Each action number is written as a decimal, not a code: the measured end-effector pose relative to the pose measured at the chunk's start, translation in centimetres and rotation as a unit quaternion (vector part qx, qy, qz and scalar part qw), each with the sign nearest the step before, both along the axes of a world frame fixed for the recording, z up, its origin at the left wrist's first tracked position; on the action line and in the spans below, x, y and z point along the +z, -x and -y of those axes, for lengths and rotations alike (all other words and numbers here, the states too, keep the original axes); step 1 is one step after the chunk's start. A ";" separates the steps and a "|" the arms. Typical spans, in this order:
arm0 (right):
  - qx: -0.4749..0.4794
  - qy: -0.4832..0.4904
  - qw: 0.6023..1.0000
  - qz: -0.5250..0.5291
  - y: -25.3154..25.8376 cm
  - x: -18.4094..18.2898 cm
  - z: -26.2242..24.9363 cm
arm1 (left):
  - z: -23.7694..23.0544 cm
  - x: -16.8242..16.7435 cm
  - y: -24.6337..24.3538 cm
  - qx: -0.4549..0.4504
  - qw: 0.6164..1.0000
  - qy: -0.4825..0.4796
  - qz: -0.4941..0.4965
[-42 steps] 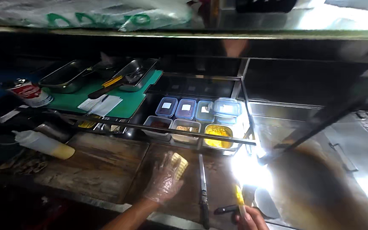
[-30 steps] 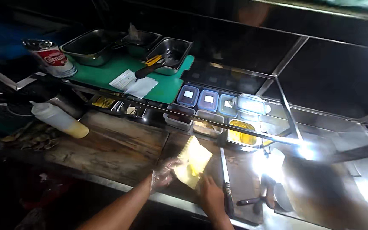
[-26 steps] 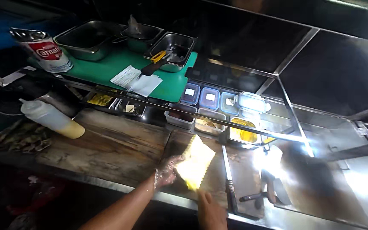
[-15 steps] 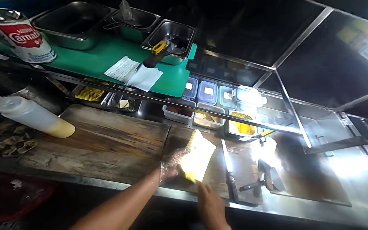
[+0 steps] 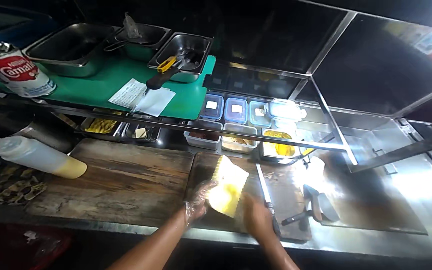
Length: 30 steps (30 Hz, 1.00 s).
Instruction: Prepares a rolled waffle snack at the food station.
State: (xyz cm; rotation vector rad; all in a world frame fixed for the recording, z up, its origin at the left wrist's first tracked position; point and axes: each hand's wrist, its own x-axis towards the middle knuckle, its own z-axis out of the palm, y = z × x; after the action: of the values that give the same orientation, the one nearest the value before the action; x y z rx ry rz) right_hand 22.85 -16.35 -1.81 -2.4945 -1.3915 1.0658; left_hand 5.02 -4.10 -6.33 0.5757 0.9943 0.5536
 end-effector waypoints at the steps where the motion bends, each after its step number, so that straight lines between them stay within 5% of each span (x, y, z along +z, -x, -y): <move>1: 0.069 0.013 0.997 0.028 1.2 0.8 1.3 | 0.2 -0.1 0.0 0.008 1.000 0.001 -0.007; 3: 0.115 0.029 0.993 -0.011 2.7 2.1 3.2 | 0.7 0.3 -0.2 0.020 0.999 -0.002 -0.026; 5: 0.051 0.026 0.995 -0.079 1.4 2.3 2.1 | 1.1 0.4 -0.5 0.030 0.999 -0.009 -0.042; 7: 0.008 0.012 0.999 -0.040 -1.2 1.4 0.0 | 1.4 0.7 -0.9 0.046 0.998 -0.001 -0.053; 9: 0.063 0.010 0.998 0.021 -2.3 0.5 0.2 | 1.8 1.2 -1.4 0.075 0.996 0.011 -0.054; 12: 0.160 0.038 0.986 -0.028 -0.7 2.3 3.8 | 2.5 1.6 -1.9 0.108 0.993 0.017 -0.038; 17: 0.062 -0.029 0.997 -0.042 -4.8 0.6 1.0 | 4.4 1.4 -2.6 0.135 0.990 0.029 -0.014; 22: 0.184 0.001 0.981 -0.058 -3.1 1.8 4.9 | 5.3 1.2 -3.0 0.142 0.990 0.000 -0.007; 26: 0.092 -0.048 0.992 -0.065 -5.4 0.4 1.0 | 5.2 1.0 -3.2 0.143 0.989 -0.008 -0.041; 30: 0.146 -0.025 0.986 -0.081 -4.8 -0.2 1.4 | 5.1 1.4 -3.1 0.106 0.992 -0.036 -0.064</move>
State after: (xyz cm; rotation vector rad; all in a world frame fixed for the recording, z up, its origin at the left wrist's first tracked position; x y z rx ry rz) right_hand 27.61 -17.74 -2.03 -2.1586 -1.7443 1.2353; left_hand 8.16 -9.16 -4.94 0.5783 1.1682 0.7514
